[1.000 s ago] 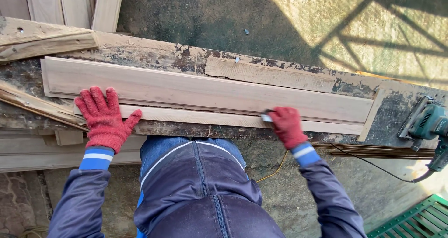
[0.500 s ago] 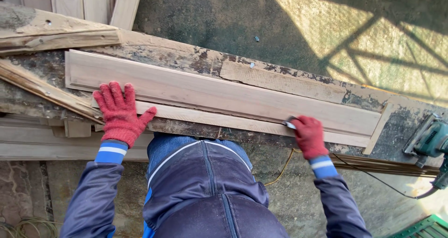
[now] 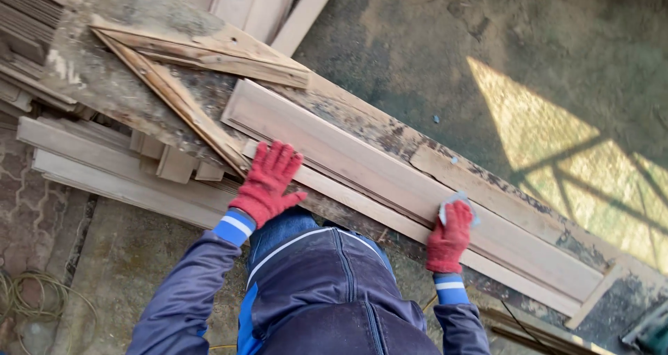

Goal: Sanding wooden planks using an electric orbital sander and a manual sanding sponge.

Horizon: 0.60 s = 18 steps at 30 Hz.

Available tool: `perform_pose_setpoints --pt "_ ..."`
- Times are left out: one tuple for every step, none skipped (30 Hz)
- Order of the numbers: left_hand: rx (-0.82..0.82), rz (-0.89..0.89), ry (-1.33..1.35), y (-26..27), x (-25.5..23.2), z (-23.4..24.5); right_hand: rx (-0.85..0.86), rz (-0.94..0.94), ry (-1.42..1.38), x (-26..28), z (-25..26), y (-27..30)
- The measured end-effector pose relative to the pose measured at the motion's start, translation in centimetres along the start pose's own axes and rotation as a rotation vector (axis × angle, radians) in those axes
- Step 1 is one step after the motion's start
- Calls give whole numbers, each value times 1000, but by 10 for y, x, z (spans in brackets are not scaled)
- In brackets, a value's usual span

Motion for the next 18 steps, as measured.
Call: perform_pose_setpoints --pt "2 -8 2 0 -1 0 59 83 -38 28 -18 -16" --pt "4 -16 4 0 -3 -1 117 166 -76 57 -36 -30" --pt "-1 -1 5 0 -1 2 122 180 -80 96 -50 -52" --pt "39 -2 13 -1 -1 0 172 291 -110 143 -67 -71" --pt "79 -3 23 -1 -1 -1 222 400 -138 191 -83 -87" --pt "75 11 27 -1 2 2 229 413 -140 220 -102 -100" --pt "133 -12 31 -1 2 -1 247 500 -175 254 -122 -110" --pt "191 -34 36 -2 3 -3 266 586 -210 288 -141 -119" --pt "188 -22 40 -6 9 10 274 597 -212 313 -157 -130" --pt "201 -74 82 -10 9 21 310 655 -257 340 -175 -138" --pt "217 -129 128 -12 8 31 349 708 -300 365 -191 -144" --pt "217 -120 136 -7 11 -2 360 714 -300 389 -203 -148" --pt "250 -106 274 -1 12 -37 411 757 -204 413 -219 -148" --pt "281 -92 411 4 12 -71 462 798 -107 436 -234 -148" --pt "281 -88 421 2 10 -60 471 802 -105 436 -246 -147" --pt "340 -54 385 0 9 -53 530 784 -88 434 -260 -145" --pt "399 -26 341 -2 11 -45 580 762 -69 432 -274 -145" --pt "398 -28 343 -2 20 -27 581 761 -66 433 -257 -147"
Point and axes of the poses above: each hand's wrist, its own y-axis away from the middle knuckle, its own z-axis out of the back of the hand, x = y × z, the point moved 8 cm from there along -y, towards the middle knuckle, and after that the axes turned 6 degrees about x, right-handed, at the moved point
